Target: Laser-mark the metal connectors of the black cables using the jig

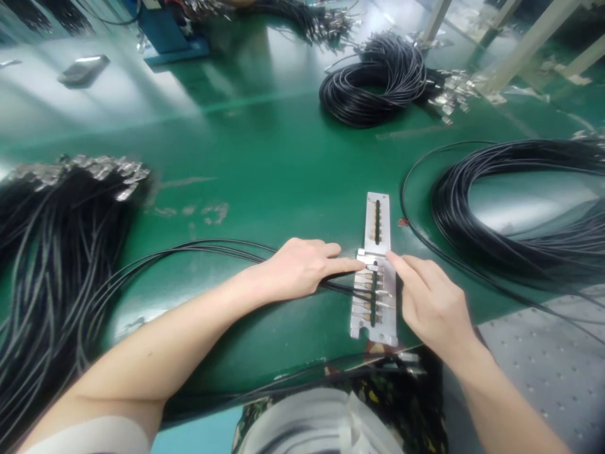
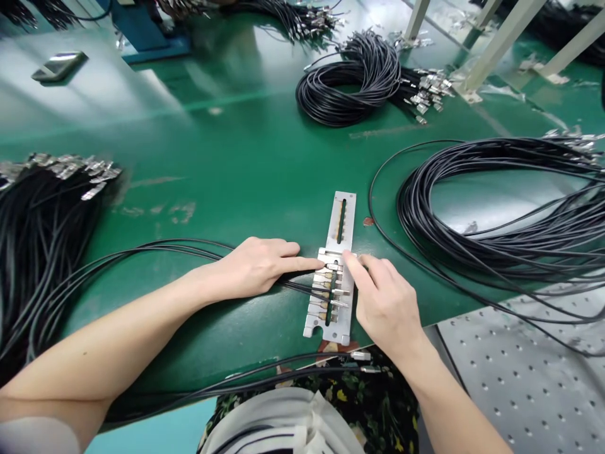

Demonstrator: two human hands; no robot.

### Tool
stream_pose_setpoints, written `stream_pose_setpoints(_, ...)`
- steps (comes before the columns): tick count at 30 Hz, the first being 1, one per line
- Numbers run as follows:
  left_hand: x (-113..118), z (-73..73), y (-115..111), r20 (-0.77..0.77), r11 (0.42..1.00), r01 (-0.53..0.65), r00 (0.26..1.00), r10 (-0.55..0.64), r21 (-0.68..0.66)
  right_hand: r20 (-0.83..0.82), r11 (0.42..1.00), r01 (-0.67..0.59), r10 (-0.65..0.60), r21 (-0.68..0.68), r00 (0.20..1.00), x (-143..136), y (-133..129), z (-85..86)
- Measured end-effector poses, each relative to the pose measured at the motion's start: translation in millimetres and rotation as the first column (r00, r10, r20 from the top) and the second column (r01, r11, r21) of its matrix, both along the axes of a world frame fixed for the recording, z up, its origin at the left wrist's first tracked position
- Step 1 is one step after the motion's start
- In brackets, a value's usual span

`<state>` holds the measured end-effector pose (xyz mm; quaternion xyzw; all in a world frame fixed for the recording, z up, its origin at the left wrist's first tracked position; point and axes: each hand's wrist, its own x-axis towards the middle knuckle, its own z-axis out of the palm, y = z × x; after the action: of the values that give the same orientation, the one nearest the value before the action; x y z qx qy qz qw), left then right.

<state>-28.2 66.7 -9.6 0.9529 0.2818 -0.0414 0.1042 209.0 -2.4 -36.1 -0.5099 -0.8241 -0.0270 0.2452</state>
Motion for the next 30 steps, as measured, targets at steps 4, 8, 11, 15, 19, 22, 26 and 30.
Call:
stream_pose_setpoints(4, 1.0, -1.0, 1.9, 0.012, 1.000, 0.029, 0.999, -0.029, -0.007, -0.067, 0.995, -0.091, 0.088, -0.036, 0.994, 2.7, 0.9, 0.7)
stream_pose_setpoints(8, 2.0, 2.8, 1.2, -0.043, 0.998, 0.064, 0.997, -0.063, 0.028, -0.045, 0.994, -0.106, 0.106, 0.006, 0.993, 3.3, 0.4, -1.6)
stream_pose_setpoints(11, 4.5, 6.7, -3.0, -0.080, 0.997, 0.069, 0.995, -0.065, 0.039, -0.047, 0.994, -0.109, 0.109, 0.003, 0.993, 3.1, -0.4, -5.2)
stream_pose_setpoints(15, 10.3, 7.4, -12.4, -0.071, 0.998, 0.024, 0.997, -0.020, 0.059, -0.036, 0.995, -0.094, 0.093, -0.013, 0.995, 2.3, -1.2, -9.0)
stream_pose_setpoints(19, 13.7, 4.9, -20.1, -0.021, 0.990, -0.024, 0.999, 0.027, 0.140, -0.009, 0.997, -0.074, 0.074, 0.017, 0.997, 0.6, -0.2, -10.1)
stream_pose_setpoints(22, 14.1, 5.1, -20.6, 0.026, 0.984, -0.043, 0.999, 0.039, 0.171, -0.046, 0.997, -0.077, 0.077, 0.009, 0.996, 2.4, 2.4, -7.7)
stream_pose_setpoints(26, 13.5, 8.6, -20.7, 0.043, 0.996, -0.009, 0.999, 0.005, 0.092, -0.248, 0.996, -0.057, 0.037, -0.074, 0.968, 7.9, 2.9, -1.1)
stream_pose_setpoints(30, 13.0, 9.7, -24.2, 0.037, 1.000, -0.009, 0.999, 0.010, -0.028, -0.361, 0.993, -0.030, -0.015, -0.118, 0.933, 9.3, -5.8, 0.4)
